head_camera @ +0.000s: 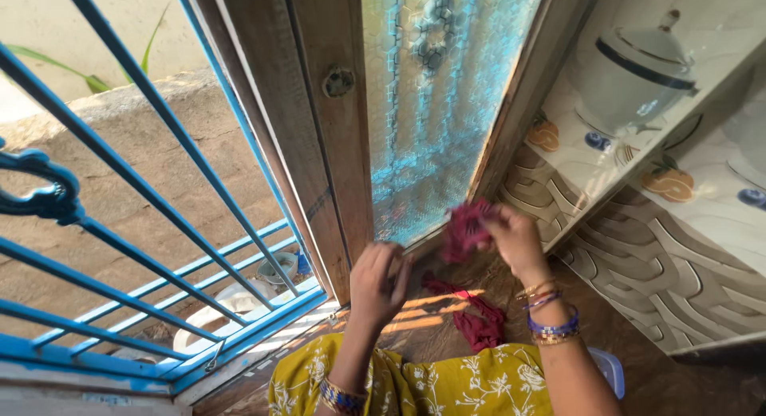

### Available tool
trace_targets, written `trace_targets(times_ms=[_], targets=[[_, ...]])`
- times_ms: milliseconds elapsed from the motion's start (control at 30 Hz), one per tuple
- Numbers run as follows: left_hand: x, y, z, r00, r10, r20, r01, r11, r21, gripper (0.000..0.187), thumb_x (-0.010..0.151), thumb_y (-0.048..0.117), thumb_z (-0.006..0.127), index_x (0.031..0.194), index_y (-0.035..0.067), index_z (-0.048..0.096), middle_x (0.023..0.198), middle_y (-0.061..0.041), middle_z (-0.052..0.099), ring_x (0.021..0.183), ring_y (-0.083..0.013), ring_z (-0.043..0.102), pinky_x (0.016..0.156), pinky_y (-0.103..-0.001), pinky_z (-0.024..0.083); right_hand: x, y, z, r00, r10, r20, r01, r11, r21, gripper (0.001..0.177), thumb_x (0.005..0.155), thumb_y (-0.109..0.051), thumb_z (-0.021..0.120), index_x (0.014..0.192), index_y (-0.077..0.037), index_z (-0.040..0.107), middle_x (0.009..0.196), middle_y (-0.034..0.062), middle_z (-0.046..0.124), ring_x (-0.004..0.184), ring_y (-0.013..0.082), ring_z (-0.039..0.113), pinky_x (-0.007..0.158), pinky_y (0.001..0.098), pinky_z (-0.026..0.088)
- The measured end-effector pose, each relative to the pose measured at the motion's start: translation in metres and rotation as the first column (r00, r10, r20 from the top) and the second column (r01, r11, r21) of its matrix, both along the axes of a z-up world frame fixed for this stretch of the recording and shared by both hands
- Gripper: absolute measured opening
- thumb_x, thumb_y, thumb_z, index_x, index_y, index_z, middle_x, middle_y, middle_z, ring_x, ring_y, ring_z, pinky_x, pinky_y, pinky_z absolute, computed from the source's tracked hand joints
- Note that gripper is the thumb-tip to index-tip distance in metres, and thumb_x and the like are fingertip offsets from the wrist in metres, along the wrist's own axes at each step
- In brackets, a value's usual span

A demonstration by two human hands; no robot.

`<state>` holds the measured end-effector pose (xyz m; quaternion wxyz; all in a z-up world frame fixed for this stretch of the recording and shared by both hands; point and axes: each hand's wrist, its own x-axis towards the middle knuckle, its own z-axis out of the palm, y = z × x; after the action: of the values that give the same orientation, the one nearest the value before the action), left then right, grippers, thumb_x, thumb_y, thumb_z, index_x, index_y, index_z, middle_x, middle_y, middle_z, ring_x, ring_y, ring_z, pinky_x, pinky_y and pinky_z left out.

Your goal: The person wipes a blue metal window grille and the adjacent white window frame using a pink cloth. They repeatedly dip the cloth into a small container of liquid and continue wiping the frame and grille.

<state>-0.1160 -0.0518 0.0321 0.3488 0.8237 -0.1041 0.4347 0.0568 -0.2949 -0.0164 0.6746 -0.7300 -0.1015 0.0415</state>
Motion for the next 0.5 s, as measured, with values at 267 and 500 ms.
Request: trace_targets(times_ms=[267, 500], targets=[[0.053, 0.035, 0.168, 0.897, 0.258, 0.359, -0.412, 0.781, 0.469, 0.036, 0.099, 0.014, 0.065, 0.132, 0.003, 0.059, 0.147, -0.018, 0.055, 0.147, -0.0330, 0.045, 0.124, -0.051, 0.031, -0.023, 0.065, 0.213, 0.962, 0.085, 0.258, -0.242, 0.705, 0.666, 0.029, 0.106, -0.015, 0.055, 0.129, 0.001, 0.061, 0.123, 0.0124, 0.070, 0.111, 0.0260, 0.071, 0.096, 0.0425, 0.060], [0.081, 0.063, 0.197, 0.592, 0.577, 0.563, -0.786, 0.259, 0.561, 0.061, 0.113, 0.045, 0.045, 0.166, 0.015, 0.039, 0.172, -0.008, 0.031, 0.160, -0.0211, 0.025, 0.130, -0.044, -0.008, -0.039, 0.070, 0.278, 0.904, 0.321, 0.282, -0.408, 0.452, 0.793, 0.042, 0.098, -0.010, 0.057, 0.138, 0.003, 0.057, 0.136, 0.0150, 0.066, 0.126, 0.0266, 0.066, 0.109, 0.0429, 0.056]])
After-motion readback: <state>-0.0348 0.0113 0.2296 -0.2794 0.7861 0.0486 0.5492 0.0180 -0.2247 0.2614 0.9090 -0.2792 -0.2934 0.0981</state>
